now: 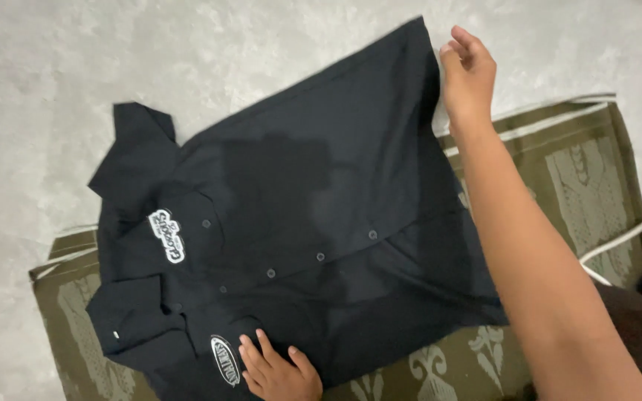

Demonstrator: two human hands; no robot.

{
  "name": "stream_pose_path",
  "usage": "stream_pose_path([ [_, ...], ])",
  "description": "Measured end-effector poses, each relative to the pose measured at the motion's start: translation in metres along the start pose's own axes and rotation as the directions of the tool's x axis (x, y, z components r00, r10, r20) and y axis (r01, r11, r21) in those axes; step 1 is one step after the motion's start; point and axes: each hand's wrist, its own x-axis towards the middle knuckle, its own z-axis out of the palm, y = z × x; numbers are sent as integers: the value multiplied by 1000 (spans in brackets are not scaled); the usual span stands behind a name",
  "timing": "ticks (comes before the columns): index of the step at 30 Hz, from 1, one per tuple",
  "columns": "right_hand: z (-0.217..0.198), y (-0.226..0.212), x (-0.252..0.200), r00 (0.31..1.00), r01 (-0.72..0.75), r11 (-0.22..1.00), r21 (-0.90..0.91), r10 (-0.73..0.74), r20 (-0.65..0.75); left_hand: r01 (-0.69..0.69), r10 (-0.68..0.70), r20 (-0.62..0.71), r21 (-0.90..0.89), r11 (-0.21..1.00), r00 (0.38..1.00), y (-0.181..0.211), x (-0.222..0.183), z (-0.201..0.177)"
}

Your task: Ironing a printed t-shirt and a collared shirt on a floor mat using an electric iron.

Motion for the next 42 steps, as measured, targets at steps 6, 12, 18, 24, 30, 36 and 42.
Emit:
stream_pose_path([
  [6,-49,8,-77,968,-53,875,-482,164,192,-41,38,-67,-42,998,997,5,3,-8],
  [12,-59,-24,-109,967,-79,748,-659,217,131,-52,48,-44,-80,995,998,4,0,-7],
  [18,-70,-40,-108,806,-185,502,-845,569,162,-44,42,-26,-115,992,999,3,-2,-8],
  [24,-85,-18,-110,795,-307,670,-676,571,205,-10,14,35,-95,995,999,3,-2,-11],
  [30,-92,-16,-127,944,17,376,-927,298,139,-30,34,32,-123,992,999,3,-2,-15],
  [36,-109,-15,-129,778,-11,343,-939,593,207,-22,28,60,-108,994,998,-1,-3,-11],
  [42,-110,-17,-124,683,-95,436,-895,683,260,-34,37,24,-121,992,999,-3,-7,-11],
])
